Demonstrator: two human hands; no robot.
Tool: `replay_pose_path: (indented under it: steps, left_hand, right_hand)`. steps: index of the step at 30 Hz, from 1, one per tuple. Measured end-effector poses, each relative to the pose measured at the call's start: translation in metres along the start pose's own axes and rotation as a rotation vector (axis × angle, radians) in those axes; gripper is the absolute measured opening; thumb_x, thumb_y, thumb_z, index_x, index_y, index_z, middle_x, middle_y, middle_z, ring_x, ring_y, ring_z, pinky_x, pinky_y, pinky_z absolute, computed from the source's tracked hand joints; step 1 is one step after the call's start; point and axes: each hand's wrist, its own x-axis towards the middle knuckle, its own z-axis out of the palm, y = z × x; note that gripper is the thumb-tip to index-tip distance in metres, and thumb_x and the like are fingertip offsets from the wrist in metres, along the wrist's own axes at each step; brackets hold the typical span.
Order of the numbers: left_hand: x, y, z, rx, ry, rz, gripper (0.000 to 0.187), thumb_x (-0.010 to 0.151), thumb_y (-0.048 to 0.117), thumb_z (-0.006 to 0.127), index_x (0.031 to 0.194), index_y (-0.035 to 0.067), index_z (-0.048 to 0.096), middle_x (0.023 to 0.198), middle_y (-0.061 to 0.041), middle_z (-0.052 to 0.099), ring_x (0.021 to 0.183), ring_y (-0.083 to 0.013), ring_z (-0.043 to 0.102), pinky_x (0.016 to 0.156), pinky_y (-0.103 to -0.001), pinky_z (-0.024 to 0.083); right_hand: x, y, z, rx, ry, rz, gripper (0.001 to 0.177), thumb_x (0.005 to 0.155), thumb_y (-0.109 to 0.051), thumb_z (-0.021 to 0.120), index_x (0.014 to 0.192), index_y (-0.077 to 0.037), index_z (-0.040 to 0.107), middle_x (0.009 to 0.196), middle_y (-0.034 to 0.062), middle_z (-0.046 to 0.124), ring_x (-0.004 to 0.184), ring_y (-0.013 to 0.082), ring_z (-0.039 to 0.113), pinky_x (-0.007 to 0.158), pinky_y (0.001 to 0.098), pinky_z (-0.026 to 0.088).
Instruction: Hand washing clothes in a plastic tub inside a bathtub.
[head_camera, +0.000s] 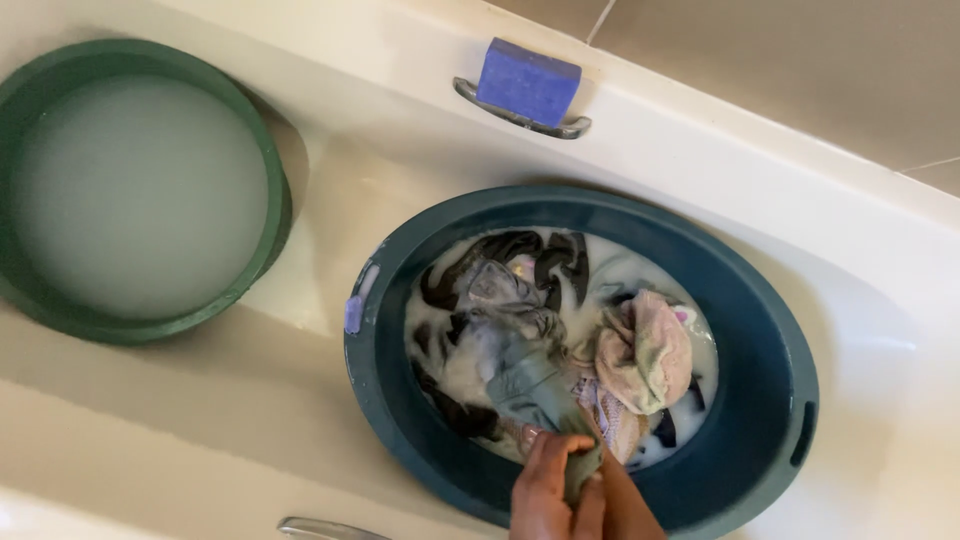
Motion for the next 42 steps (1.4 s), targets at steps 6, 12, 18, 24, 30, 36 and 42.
replay_pose_path:
  steps: [6, 12, 18, 24, 30, 36, 42]
  left_hand:
    - [0.051, -0.052, -0.004, 0.471, 0.041, 0.190, 0.051, 0.067, 0.033, 0.081, 0.107, 0.003, 0.071, 0.101, -0.020, 0.073, 0.088, -0.0432, 0.069, 0.072, -0.056, 0.052]
    - [0.129, -0.232, -0.030, 0.551, 0.212, -0.412, 0.036, 0.103, 0.034, 0.050, 0.108, 0.010, 0.077, 0.111, -0.021, 0.074, 0.098, -0.0421, 0.069, 0.085, -0.052, 0.055]
    - [0.111, -0.032, -0.079, 0.009, -0.355, -0.702, 0.047, 0.100, 0.054, 0.064, 0.136, 0.024, 0.059, 0.113, 0.016, 0.058, 0.095, -0.0060, 0.054, 0.080, -0.039, 0.047]
    - [0.103, -0.043, -0.070, -0.114, -0.399, -0.529, 0.035, 0.075, -0.001, 0.069, 0.107, 0.002, 0.059, 0.086, -0.012, 0.058, 0.069, -0.0217, 0.054, 0.059, -0.036, 0.045]
    - [0.084, -0.043, -0.069, -0.143, -0.278, -0.375, 0.037, 0.078, 0.003, 0.068, 0.115, 0.004, 0.062, 0.096, -0.006, 0.065, 0.083, -0.0177, 0.061, 0.072, -0.033, 0.053]
    - [0.074, -0.029, -0.085, -0.038, -0.480, -0.435, 0.062, 0.079, 0.016, 0.070, 0.140, 0.017, 0.058, 0.119, -0.001, 0.067, 0.113, -0.0183, 0.062, 0.099, -0.031, 0.046]
    - [0.057, -0.014, -0.083, 0.237, -0.643, -0.378, 0.065, 0.077, 0.013, 0.080, 0.135, 0.006, 0.052, 0.106, -0.003, 0.071, 0.095, -0.0147, 0.067, 0.087, -0.031, 0.055]
  right_hand:
    - [-0.039, -0.032, 0.145, 0.171, -0.218, -0.074, 0.046, 0.103, -0.046, 0.056, 0.121, -0.004, 0.062, 0.111, 0.0193, 0.062, 0.097, 0.0343, 0.062, 0.083, 0.0484, 0.055]
    - [-0.190, -0.087, 0.324, -0.134, 0.291, -0.073, 0.042, 0.103, -0.039, 0.042, 0.126, -0.011, 0.063, 0.119, 0.0096, 0.070, 0.107, 0.0298, 0.066, 0.091, 0.0443, 0.054]
    - [-0.196, -0.080, 0.289, -0.689, 0.151, -0.267, 0.050, 0.106, -0.045, 0.050, 0.118, -0.001, 0.070, 0.107, 0.0148, 0.070, 0.097, 0.0213, 0.059, 0.089, 0.0350, 0.048]
    - [-0.209, -0.087, 0.293, -0.524, 0.269, -0.302, 0.042, 0.101, -0.041, 0.052, 0.125, -0.008, 0.065, 0.115, 0.0047, 0.069, 0.101, 0.0167, 0.060, 0.090, 0.0350, 0.047]
    - [-0.222, -0.091, 0.289, 0.015, 0.096, -0.200, 0.037, 0.102, -0.028, 0.050, 0.131, -0.009, 0.061, 0.123, 0.0045, 0.071, 0.110, 0.0211, 0.064, 0.099, 0.0372, 0.047]
    - [-0.249, -0.094, 0.303, 0.154, -0.068, -0.232, 0.042, 0.108, -0.030, 0.041, 0.141, -0.012, 0.059, 0.136, 0.0036, 0.066, 0.118, 0.0222, 0.060, 0.095, 0.0377, 0.042]
    - [-0.254, -0.099, 0.304, 0.050, 0.029, -0.223, 0.047, 0.105, -0.038, 0.041, 0.142, -0.012, 0.054, 0.136, 0.0034, 0.065, 0.121, 0.0228, 0.062, 0.099, 0.0396, 0.049]
